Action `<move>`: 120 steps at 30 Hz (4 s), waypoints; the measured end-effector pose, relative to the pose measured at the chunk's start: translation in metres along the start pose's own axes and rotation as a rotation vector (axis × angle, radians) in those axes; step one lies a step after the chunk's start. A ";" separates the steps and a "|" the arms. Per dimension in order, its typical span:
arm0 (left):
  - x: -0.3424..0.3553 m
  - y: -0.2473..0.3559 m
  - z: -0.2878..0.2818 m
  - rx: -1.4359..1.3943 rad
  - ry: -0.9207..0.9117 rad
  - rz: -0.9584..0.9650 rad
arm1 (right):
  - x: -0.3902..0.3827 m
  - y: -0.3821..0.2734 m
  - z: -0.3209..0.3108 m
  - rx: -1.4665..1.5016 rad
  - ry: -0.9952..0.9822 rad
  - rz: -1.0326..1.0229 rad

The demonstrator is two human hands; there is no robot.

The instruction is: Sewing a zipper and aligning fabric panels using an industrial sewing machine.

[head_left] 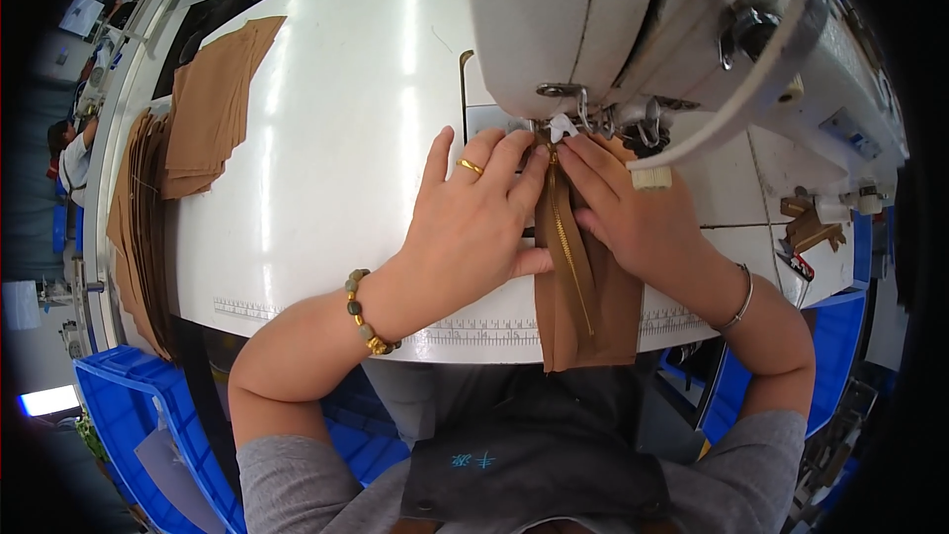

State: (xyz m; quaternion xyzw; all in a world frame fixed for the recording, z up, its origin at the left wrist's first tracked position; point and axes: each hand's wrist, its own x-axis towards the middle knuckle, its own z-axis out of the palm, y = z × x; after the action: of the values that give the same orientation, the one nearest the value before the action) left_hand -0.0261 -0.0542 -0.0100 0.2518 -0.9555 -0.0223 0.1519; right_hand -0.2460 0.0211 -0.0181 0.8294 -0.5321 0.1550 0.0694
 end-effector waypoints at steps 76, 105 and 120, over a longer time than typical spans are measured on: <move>-0.078 0.059 -0.011 -0.075 0.024 0.090 | -0.001 -0.002 0.007 0.223 -0.008 -0.058; -0.294 -0.234 -0.170 0.740 0.172 -1.107 | -0.002 -0.006 -0.012 0.288 -0.160 -0.013; -0.304 -0.246 -0.183 0.639 0.232 -1.005 | -0.001 -0.007 -0.014 0.297 -0.163 0.006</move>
State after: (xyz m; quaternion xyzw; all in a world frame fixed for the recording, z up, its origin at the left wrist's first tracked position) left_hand 0.3975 -0.1138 0.0505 0.7062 -0.6562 0.2241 0.1430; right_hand -0.2422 0.0288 -0.0046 0.8389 -0.5096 0.1643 -0.0976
